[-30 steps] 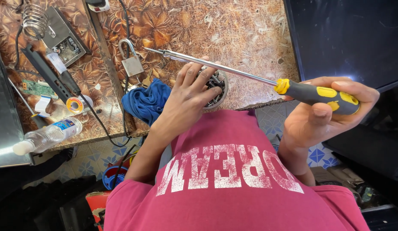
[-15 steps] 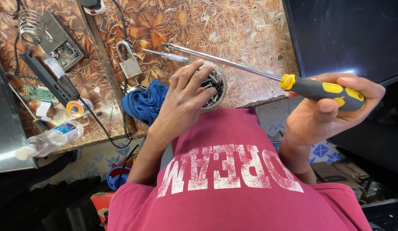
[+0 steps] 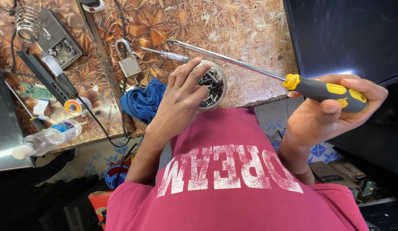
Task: The person is seen picking up screws from a container and using a screwdriver to fasten the back cover of a monitor.
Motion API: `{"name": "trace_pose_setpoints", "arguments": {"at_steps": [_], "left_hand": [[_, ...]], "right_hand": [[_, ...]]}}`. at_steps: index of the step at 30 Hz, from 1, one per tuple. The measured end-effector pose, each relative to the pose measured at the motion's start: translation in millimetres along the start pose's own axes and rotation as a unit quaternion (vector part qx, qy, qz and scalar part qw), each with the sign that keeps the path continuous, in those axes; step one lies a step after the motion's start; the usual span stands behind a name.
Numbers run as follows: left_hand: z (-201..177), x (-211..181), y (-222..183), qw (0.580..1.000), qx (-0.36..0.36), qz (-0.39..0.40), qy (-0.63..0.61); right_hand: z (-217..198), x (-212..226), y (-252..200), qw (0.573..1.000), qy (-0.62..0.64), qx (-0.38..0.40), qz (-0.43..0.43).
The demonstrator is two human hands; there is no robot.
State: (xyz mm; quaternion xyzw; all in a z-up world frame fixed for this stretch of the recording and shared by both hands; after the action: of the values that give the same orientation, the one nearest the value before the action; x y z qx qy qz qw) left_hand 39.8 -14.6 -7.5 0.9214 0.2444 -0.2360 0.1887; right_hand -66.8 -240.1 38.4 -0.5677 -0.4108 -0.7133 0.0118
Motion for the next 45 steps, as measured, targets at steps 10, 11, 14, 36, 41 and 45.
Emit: {"name": "trace_pose_setpoints", "arguments": {"at_steps": [10, 11, 14, 36, 41, 45], "left_hand": [[-4.9, 0.7, -0.5, 0.998, -0.023, -0.038, -0.042], [-4.3, 0.4, 0.0, 0.998, -0.017, -0.034, -0.049], [-0.3, 0.7, 1.3, 0.999, -0.007, -0.029, -0.037], [13.1, 3.5, 1.8, 0.999, -0.003, -0.010, -0.031], [12.6, 2.4, -0.1, 0.997, -0.019, -0.036, -0.072], [6.1, -8.2, 0.0, 0.993, -0.061, -0.037, -0.091]], "right_hand": [[2.6, 1.5, 0.6, 1.000, -0.011, -0.003, 0.009], [2.4, 1.4, 0.4, 1.000, -0.008, -0.002, 0.011], [1.6, 0.3, 0.4, 1.000, -0.004, 0.005, 0.008], [8.0, 2.4, 3.0, 1.000, -0.013, -0.006, 0.006], [4.1, 4.1, 1.1, 1.000, -0.019, -0.011, -0.001], [1.5, 14.9, -1.5, 0.999, -0.032, -0.021, -0.001]]}}
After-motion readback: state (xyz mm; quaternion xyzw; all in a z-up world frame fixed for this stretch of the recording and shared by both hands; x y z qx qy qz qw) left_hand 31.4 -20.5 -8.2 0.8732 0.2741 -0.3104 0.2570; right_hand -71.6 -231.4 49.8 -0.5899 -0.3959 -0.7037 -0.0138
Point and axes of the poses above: each hand's wrist, its own y-axis towards the middle knuckle, its own z-axis out of the palm, x = y × z, the point moved 2 cm from there along y, towards the middle knuckle, and after that the axes turned 5 degrees about -z, right-handed, at the moved point
